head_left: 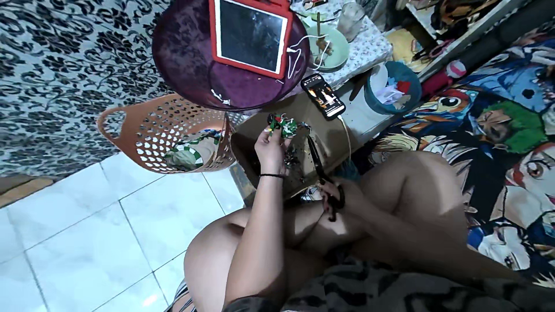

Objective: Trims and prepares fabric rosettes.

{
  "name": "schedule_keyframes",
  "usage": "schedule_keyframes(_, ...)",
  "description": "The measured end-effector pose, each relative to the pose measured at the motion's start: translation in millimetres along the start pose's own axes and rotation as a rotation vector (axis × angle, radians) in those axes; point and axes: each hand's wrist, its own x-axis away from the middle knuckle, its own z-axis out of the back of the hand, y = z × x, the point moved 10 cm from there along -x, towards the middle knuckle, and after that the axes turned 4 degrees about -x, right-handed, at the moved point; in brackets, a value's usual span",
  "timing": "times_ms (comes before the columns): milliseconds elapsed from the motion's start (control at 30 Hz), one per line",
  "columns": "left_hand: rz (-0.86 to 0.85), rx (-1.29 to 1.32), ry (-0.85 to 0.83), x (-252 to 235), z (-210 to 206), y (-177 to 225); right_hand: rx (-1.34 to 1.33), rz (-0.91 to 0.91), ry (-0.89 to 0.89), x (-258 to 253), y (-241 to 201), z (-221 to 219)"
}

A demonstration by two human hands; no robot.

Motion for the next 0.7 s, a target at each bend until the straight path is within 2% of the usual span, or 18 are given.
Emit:
schedule_keyframes(67, 0.004, -0.036, -0.028, 15.7, -9.0, -4.3, -0.233, 0.006, -0.011, -0.1, 20.7, -14.1)
schedule_keyframes(133, 0.012, -0.047, -0.045, 26.3, -14.6, -9.5, -0.283, 0.029, -0.072, -3.8, 31.8, -24.6)
schedule_keyframes(300, 0.001, 0.069, -0.047, 29.3, -21.4, -13.4, -0.234, 0.017, -0.231, -7.5, 40.2, -42.2)
schedule_keyframes(433, -0.032, 0.114, -0.017, 30.7, -21.2, -4.2, -0.092, 0.157, -0.295, -2.0, 29.7, -48.0)
schedule_keyframes(700, -0.132, 0.083, 0.029, 40.2, -17.4, 5.9, -0.016, 0.300, -0.215, -9.1, 7.6, -34.3)
